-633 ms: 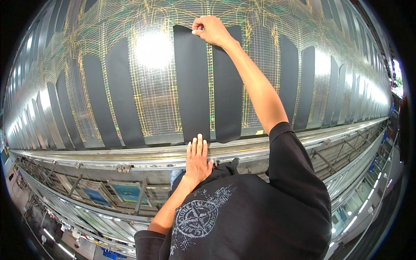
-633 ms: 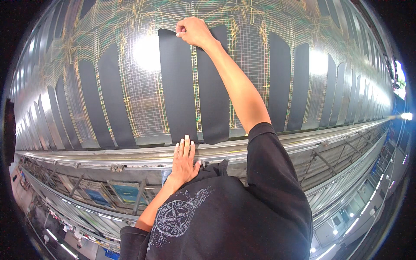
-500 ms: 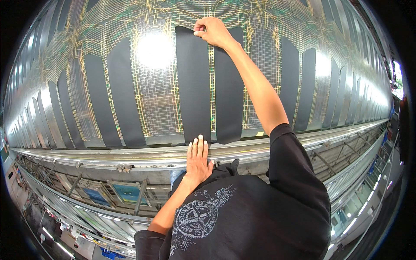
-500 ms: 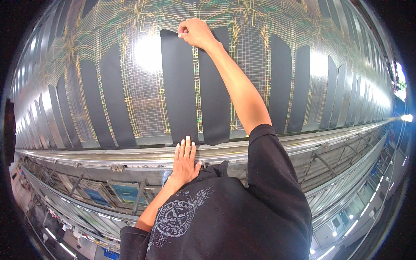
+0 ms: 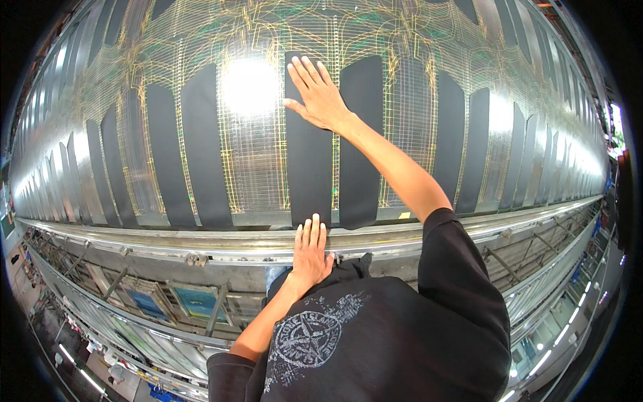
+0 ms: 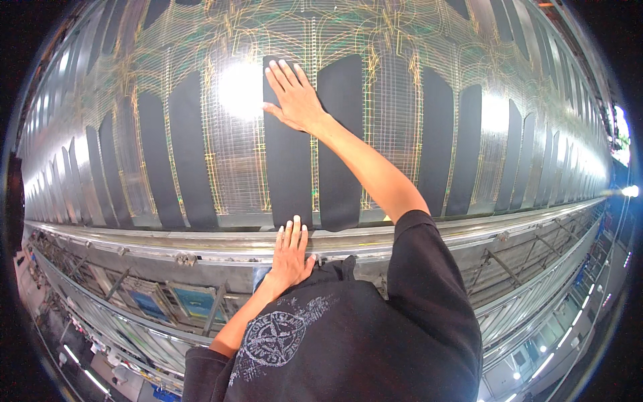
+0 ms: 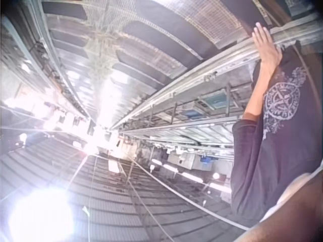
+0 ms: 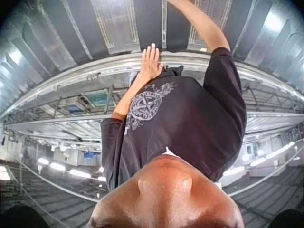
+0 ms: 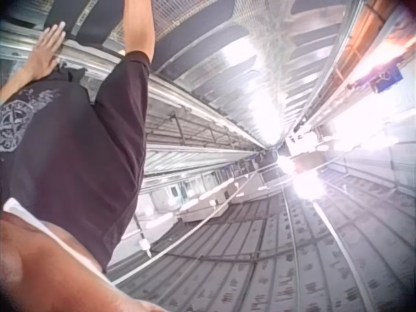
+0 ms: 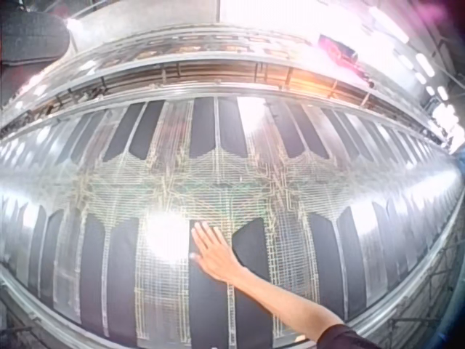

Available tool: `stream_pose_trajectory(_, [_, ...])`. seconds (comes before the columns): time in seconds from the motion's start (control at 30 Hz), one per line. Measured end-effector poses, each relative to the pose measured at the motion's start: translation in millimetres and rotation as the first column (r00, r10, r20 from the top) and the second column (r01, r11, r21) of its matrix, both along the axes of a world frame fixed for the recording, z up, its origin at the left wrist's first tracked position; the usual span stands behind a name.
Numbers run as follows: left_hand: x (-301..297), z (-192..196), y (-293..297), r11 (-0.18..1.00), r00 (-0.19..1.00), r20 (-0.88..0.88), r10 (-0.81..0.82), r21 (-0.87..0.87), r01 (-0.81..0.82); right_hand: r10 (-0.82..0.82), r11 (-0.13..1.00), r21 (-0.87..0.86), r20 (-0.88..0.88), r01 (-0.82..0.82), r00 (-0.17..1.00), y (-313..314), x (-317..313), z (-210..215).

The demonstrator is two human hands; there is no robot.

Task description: The person applies black tape strips to a large curved glass surface with a grid pattern. They smooth each strip down with their hands to ensure adhesion, working methodically along the surface.

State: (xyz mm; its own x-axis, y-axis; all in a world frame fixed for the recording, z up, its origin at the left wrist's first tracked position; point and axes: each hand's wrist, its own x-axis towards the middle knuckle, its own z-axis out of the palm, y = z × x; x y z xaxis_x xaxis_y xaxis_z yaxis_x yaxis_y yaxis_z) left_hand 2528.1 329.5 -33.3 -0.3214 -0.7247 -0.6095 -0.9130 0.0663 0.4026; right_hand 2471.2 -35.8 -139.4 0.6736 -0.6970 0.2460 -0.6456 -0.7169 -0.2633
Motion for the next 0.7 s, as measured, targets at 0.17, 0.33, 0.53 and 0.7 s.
stream_pose_trajectory(0.17, [4,-4,1,0.999,0.999,-0.044,0.025,-0.044,-0.027,-0.004,1.000,0.031,-0.012,0.005,1.000,-3,1,-3])
stream_pose_trajectory(0.33, [25,5,2,0.764,0.677,-0.547,0.493,-0.100,-0.638,-0.003,1.000,0.026,-0.034,0.004,0.999,31,-5,0])
stream_pose_trajectory(0.53, [62,-33,28,-0.268,-0.462,-0.098,0.881,0.702,-0.660,0.200,0.943,0.271,-0.003,-0.192,0.980,187,-46,22])
stream_pose_trajectory(0.7, [58,-57,21,-0.185,-0.487,-0.138,0.863,0.810,-0.556,0.344,0.757,0.551,0.119,-0.350,0.931,297,-93,55])
